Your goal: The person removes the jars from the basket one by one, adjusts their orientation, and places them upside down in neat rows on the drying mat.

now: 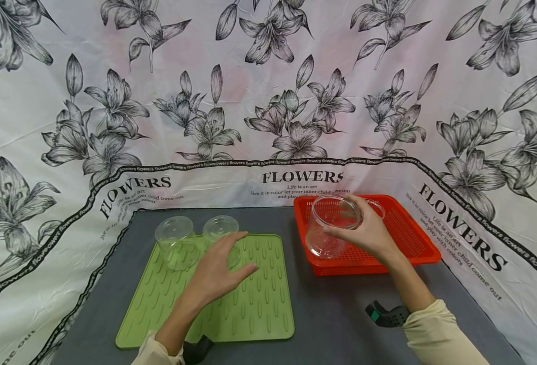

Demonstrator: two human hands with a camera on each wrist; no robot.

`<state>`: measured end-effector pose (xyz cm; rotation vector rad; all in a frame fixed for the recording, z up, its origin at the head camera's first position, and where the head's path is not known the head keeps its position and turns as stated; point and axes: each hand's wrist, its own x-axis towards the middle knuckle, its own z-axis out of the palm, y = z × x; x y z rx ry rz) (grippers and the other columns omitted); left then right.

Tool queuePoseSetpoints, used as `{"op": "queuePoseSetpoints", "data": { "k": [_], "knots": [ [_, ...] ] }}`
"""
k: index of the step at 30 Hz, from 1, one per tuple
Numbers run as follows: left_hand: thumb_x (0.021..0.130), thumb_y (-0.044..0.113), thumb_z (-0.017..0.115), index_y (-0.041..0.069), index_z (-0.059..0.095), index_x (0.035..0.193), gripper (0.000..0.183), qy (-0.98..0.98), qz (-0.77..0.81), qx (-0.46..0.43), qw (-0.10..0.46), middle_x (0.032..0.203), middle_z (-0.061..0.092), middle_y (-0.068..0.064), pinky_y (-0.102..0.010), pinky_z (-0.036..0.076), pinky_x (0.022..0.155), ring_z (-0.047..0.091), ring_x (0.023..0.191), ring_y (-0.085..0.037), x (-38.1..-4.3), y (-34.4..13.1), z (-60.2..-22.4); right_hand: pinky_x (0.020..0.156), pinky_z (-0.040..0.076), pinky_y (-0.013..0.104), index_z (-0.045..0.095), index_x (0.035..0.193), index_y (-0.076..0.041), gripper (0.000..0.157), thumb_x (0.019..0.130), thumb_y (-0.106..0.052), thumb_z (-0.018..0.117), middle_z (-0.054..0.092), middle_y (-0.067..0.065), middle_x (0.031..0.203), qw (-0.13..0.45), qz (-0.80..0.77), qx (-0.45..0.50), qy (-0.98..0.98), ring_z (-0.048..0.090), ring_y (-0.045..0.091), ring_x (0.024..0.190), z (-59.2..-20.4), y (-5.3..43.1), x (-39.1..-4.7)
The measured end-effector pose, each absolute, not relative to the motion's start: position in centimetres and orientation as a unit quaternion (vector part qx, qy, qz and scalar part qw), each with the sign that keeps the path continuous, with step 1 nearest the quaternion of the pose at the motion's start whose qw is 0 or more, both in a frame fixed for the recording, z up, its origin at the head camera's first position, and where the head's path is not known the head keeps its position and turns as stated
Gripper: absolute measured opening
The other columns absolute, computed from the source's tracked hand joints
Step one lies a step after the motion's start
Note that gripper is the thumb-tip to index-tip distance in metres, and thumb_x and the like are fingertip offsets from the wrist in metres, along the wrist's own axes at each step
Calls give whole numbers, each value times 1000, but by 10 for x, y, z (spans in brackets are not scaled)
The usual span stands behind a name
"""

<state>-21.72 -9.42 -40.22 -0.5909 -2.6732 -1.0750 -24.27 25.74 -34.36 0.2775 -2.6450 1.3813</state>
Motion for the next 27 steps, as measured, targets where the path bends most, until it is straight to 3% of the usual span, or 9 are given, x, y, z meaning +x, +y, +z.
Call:
{"op": "queuePoseSetpoints", "data": {
  "k": [15, 23, 27],
  "knots": [
    [83, 46, 82, 30, 37, 158, 89, -884, -411, -216, 64, 161, 42, 1, -61, 39, 116, 39, 150, -31, -216, -81, -390, 94, 59, 50, 46, 146, -20, 83, 76, -32, 91, 61, 12, 139, 46, 478, 162, -862, 61, 37, 125, -346, 216, -230],
    [79, 50, 86, 37, 34, 158, 95, -876, -422, -227, 55, 162, 40, 8, -58, 41, 115, 39, 150, -26, -214, -78, -388, 96, 57, 54, 45, 148, -20, 86, 76, -32, 90, 57, 10, 145, 20, 472, 199, -859, 61, 38, 125, -355, 195, -227],
    [76, 50, 88, 37, 33, 158, 100, -874, -425, -230, 51, 162, 39, 8, -58, 41, 115, 39, 150, -26, -214, -77, -388, 93, 59, 50, 45, 147, -21, 86, 75, -32, 91, 58, 9, 144, 16, 474, 209, -856, 58, 40, 130, -358, 190, -225]
  ]
}}
